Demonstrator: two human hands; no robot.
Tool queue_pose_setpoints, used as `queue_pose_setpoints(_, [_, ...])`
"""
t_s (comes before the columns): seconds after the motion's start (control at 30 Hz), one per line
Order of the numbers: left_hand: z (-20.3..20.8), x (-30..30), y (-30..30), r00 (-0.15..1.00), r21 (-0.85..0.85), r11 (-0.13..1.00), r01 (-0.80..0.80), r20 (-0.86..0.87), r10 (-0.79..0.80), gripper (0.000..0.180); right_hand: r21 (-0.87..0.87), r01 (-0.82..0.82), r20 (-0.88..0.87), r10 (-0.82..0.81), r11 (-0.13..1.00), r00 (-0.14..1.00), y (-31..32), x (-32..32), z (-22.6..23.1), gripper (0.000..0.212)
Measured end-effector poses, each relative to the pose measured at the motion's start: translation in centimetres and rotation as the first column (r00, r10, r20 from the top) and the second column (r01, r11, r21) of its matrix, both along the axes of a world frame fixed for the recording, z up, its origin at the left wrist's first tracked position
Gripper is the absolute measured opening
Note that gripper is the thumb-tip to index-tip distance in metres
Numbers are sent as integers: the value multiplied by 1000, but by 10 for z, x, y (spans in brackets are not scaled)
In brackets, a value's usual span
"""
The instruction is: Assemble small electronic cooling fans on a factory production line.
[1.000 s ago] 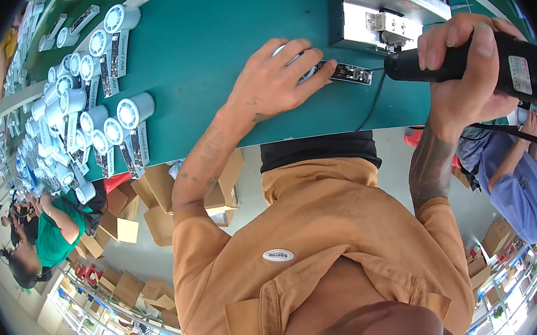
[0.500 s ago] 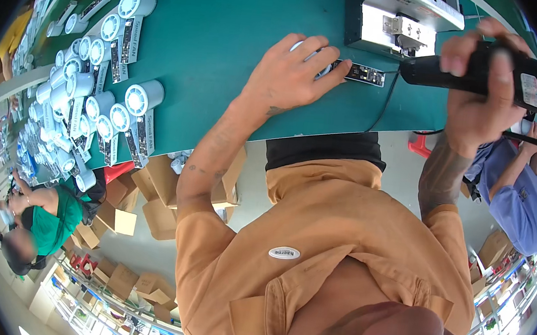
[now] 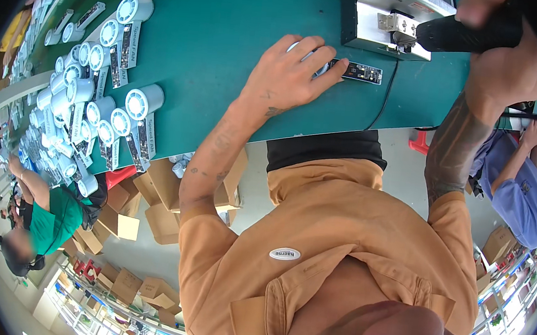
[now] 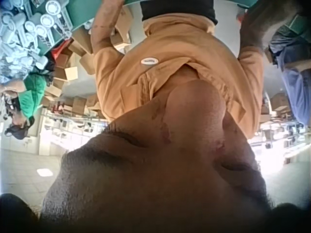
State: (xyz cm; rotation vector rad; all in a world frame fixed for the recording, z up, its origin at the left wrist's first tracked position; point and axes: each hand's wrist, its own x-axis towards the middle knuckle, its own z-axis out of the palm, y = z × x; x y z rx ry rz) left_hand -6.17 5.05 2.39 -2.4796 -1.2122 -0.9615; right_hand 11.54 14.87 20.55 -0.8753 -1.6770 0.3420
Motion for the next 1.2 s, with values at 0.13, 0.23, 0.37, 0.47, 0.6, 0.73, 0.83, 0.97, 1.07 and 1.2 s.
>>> queue_pose_setpoints(0.13, [1, -1, -2, 999, 3, 1000, -31, -28, 31, 26, -177, -268, -255, 219, 947, 942, 26, 49, -25, 40])
queue_pose_setpoints(0.23, [-1, -1, 0, 1000, -7, 1000, 1, 10, -1, 33, -259, -557, -475, 398, 789, 785, 19, 69, -38, 40])
queue_pose_setpoints(0.37, [0, -1, 0, 1000, 2, 1000, 0, 19, 0, 33, -250, -572, -483, 411, 782, 773, -11, 69, -37, 41])
queue_pose_setpoints(0.47, [-1, 0, 0, 1000, 6, 1000, 6, 16, -6, 33, -241, -572, -521, 393, 784, 758, -19, 67, -46, 39])
queue_pose_setpoints(0.6, [-2, -1, -2, 1000, -7, 1000, -9, 3, 9, 34, -249, -584, -546, 386, 773, 744, -21, 62, -55, 36])
queue_pose_setpoints(0.73, [-2, 0, -2, 1000, -10, 1000, -10, 7, 10, 34, -325, -607, -480, 426, 725, 766, -10, 76, -58, 31])
queue_pose_setpoints(0.83, [-1, 0, -1, 1000, -7, 1000, -5, 4, 5, 35, -237, -551, -467, 404, 800, 787, -20, 62, -59, 29])
queue_pose_setpoints(0.97, [-1, -2, -3, 1000, -17, 1000, -9, 3, 9, 35, -226, -587, -547, 397, 778, 737, -27, 56, -61, 28])
queue_pose_setpoints(1.07, [-2, 1, -1, 1000, -15, 1000, 1, 18, -1, 35, -135, -629, -493, 499, 765, 713, -30, 57, -62, 23])
queue_pose_setpoints(1.2, [-3, 0, -3, 1000, -7, 1000, -6, 10, 6, 35, -177, -553, -551, 383, 814, 741, -41, 50, -60, 21])
